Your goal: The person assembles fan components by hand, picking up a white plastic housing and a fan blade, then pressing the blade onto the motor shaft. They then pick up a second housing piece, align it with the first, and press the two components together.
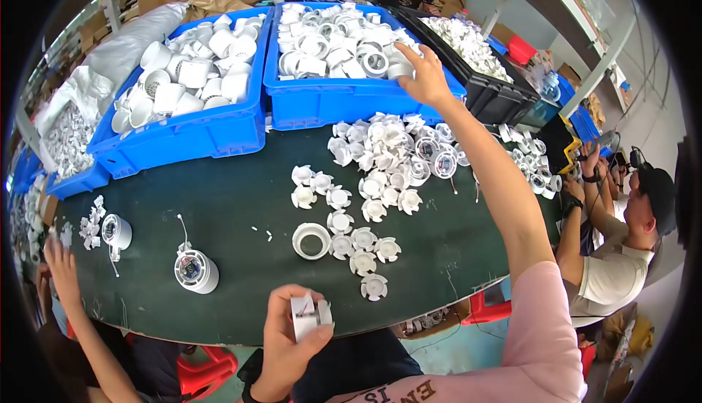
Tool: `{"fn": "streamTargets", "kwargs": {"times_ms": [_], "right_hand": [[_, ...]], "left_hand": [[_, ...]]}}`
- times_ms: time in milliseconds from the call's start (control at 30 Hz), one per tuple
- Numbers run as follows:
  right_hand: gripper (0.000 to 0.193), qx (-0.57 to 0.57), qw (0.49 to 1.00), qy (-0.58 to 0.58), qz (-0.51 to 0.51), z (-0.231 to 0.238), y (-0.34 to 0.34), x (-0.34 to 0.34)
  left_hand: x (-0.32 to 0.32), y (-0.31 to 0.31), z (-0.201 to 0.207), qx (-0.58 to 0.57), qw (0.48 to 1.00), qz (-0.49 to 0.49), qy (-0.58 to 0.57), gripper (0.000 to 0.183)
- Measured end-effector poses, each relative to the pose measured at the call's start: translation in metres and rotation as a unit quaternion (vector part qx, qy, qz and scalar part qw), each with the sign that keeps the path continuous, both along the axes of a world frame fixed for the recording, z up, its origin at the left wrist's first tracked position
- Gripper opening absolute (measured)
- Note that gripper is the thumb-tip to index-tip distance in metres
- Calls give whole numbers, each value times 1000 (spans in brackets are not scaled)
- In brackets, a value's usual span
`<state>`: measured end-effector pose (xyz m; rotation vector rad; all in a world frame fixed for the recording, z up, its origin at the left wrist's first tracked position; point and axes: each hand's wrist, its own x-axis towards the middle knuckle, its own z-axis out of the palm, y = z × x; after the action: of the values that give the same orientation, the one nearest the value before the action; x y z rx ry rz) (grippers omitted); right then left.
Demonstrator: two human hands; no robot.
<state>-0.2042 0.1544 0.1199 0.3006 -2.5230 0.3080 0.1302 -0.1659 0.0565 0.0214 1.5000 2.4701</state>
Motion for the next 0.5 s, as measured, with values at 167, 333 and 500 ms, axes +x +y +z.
{"fn": "streamTargets", "kwargs": {"times_ms": [167,333,500], "right_hand": [[61,-17,999,-43,-14,-6,2,-24],[45,-320,928,-94,163,6,-34,59],[44,-441,805,-360,164,-36,-68,150]], "left_hand": [[9,-3,-17,22,999,-3,-36,27],[6,1,-25,-26,999,-2,-47,56],[6,14,-22,-19,998,-39,-49,53]]}}
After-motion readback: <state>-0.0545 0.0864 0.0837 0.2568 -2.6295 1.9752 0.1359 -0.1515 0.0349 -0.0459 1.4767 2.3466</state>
